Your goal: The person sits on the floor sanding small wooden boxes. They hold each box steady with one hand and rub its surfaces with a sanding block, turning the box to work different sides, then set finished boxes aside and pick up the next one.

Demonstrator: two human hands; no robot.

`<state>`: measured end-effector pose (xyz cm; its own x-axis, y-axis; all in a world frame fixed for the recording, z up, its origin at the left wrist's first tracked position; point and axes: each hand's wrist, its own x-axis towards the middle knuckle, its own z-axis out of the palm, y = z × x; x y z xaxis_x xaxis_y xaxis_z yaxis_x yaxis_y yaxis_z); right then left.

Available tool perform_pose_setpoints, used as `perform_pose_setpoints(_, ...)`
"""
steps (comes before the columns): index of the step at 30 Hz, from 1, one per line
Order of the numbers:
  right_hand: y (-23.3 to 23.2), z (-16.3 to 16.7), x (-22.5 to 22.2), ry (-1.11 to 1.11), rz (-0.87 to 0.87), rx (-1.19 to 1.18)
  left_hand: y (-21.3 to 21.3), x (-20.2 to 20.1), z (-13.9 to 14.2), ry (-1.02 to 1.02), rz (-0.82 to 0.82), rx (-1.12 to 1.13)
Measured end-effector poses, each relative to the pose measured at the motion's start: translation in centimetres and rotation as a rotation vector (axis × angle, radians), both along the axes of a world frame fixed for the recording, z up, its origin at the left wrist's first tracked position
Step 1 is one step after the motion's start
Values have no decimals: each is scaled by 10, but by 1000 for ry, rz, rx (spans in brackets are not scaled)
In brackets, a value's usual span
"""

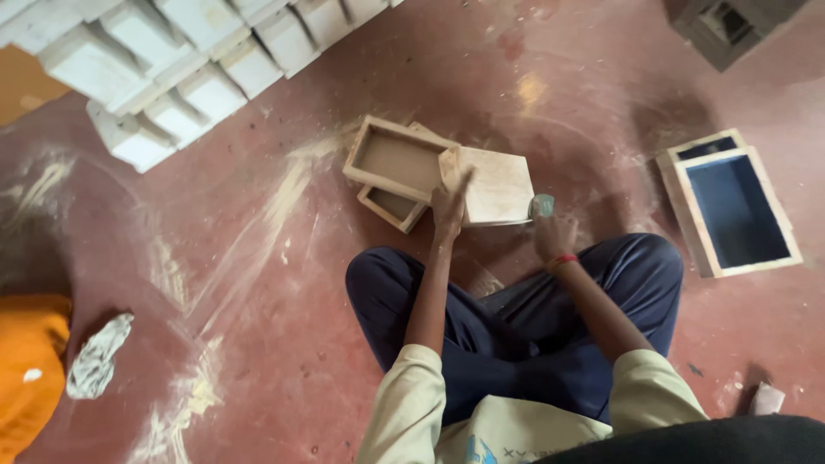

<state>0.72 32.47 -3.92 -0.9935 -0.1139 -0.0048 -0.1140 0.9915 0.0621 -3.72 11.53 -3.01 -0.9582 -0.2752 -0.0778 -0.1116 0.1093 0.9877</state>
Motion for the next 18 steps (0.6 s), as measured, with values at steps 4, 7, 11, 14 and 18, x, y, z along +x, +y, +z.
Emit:
perform_pose_setpoints(4,50,8,-9,9,-38,-580,4,5,17,165,-180,-33)
perform_pose_setpoints(7,76,21,-19,-109,-172,-1294,-1,-2,8,91,-196,421)
perform_pose_setpoints(11,96,41,-30,126,279,-855,-17,-7,-17,63,-243,791)
perform_pose_setpoints(14,107,56,-36,-66,205,-1393,-20,2,-24,7,-202,703)
perform_pose_setpoints(18,108,89,-33,135,635,-1143,-5,10,-7,-21,-324,43)
